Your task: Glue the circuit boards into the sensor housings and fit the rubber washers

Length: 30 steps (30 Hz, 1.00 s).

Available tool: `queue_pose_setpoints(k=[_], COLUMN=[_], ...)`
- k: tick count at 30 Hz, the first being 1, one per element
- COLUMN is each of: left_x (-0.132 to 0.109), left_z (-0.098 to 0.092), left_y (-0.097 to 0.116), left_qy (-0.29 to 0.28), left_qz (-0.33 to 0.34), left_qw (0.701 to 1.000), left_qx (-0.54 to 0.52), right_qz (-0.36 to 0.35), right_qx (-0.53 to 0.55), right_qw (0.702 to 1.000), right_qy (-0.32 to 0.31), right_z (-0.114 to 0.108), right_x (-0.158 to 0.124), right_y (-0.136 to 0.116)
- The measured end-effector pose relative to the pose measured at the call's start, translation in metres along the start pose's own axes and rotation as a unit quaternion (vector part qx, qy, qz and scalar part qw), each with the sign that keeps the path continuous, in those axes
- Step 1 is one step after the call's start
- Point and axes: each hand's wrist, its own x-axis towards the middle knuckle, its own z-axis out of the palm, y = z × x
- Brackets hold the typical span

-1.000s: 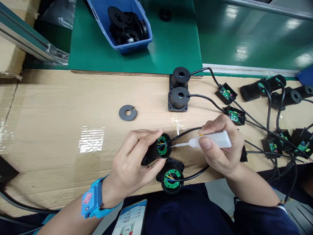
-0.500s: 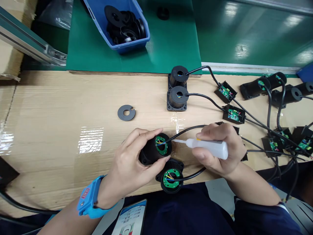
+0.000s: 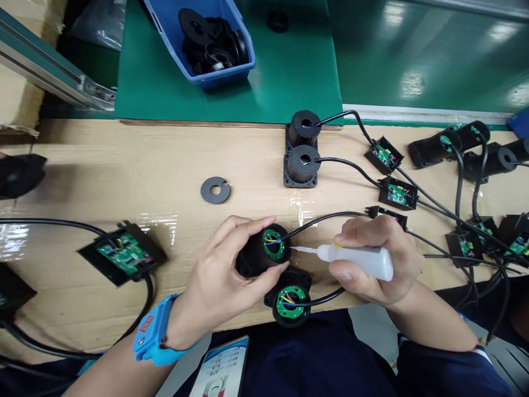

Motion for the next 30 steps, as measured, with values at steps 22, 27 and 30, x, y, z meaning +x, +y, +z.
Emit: queue_pose_setpoints(k=[22, 27, 30], left_x=[-0.001, -0.002, -0.002], left_z=[0.014, 0.015, 0.015], left_y=[-0.006, -0.007, -0.008], left_qy=[-0.054, -0.057, -0.060], left_qz=[-0.104, -0.111, -0.112], left_qw=[0.982, 0.977, 0.975], left_qx=[-0.150, -0.171, -0.180], right_qz=[0.174, 0.160, 0.164], right_qx=[0.118, 0.139, 0.138], right_qw=[0.975, 0.975, 0.975], right_qy=[0.078, 0.061, 0.052], right_z=[0.018, 0.019, 0.018], right_x=[0.005, 0.006, 0.006], right_y=[0.010, 0.009, 0.009])
